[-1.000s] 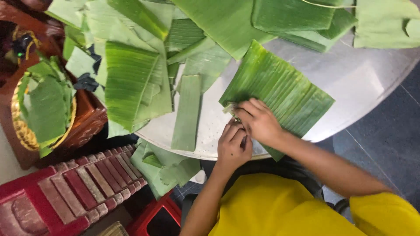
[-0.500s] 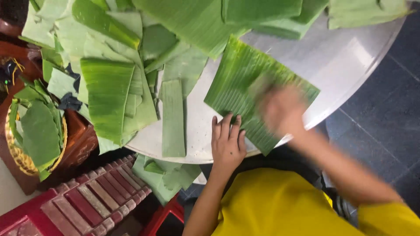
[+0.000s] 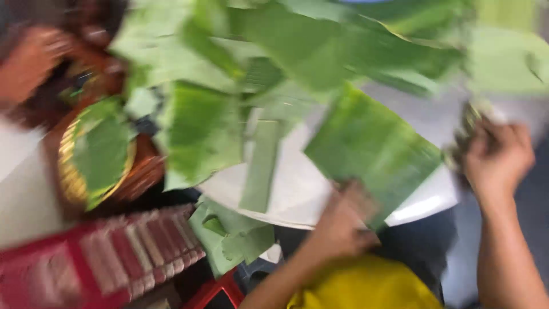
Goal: A person is cleaning banana leaves by wiping them with a cloth and stacking them on a production table.
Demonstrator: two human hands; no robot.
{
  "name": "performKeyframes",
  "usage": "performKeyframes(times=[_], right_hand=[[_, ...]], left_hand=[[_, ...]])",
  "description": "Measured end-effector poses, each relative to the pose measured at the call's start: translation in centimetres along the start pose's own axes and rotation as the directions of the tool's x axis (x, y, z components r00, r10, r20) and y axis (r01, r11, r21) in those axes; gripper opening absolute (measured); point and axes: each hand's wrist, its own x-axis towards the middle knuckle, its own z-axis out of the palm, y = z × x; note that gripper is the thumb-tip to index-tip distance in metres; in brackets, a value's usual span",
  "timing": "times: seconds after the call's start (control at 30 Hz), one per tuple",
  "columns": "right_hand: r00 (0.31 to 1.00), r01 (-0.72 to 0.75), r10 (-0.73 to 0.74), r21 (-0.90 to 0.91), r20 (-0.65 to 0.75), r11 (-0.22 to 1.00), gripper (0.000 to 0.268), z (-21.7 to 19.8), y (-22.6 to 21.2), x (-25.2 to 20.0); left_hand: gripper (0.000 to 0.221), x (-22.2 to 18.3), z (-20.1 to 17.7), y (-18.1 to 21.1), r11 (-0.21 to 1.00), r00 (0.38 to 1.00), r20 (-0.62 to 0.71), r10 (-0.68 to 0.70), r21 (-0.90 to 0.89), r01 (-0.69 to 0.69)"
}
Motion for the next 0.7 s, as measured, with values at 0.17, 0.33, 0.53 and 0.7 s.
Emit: performKeyframes(times=[0.17,0.33,0.53,0.7], right_hand=[[0.888,-0.386,0.25,0.331,0.386,0.861,0.082,3.5,-0.6,0.4],[0.942,-0.233,0.109,0.382,0.318,0.894,0.065,7.5,-0.9,4.0],[0.962,-0.2,0.132,0.284,0.241,0.938,0.045,7.6,2.5,0.0],[0.981,-0.192,0.176,0.434,0.076,0.88,0.022,4.9,3.3,-1.7]], left_hand=[[0.024,-1.9,1.5,1.1,0.917,0.902,-0.239,0.361,0.268,-0.296],[0.014,-1.1,2.2,-0.6,0.984,0.905,-0.425,0.019,-0.154,-0.093],[0.008,0.5,-4.6,-2.8,0.799,0.499,-0.693,-0.521,-0.601,-0.001],[0.03,-0.9,-4.1,-5.6,0.677,0.307,-0.623,-0.72,-0.727,0.113]])
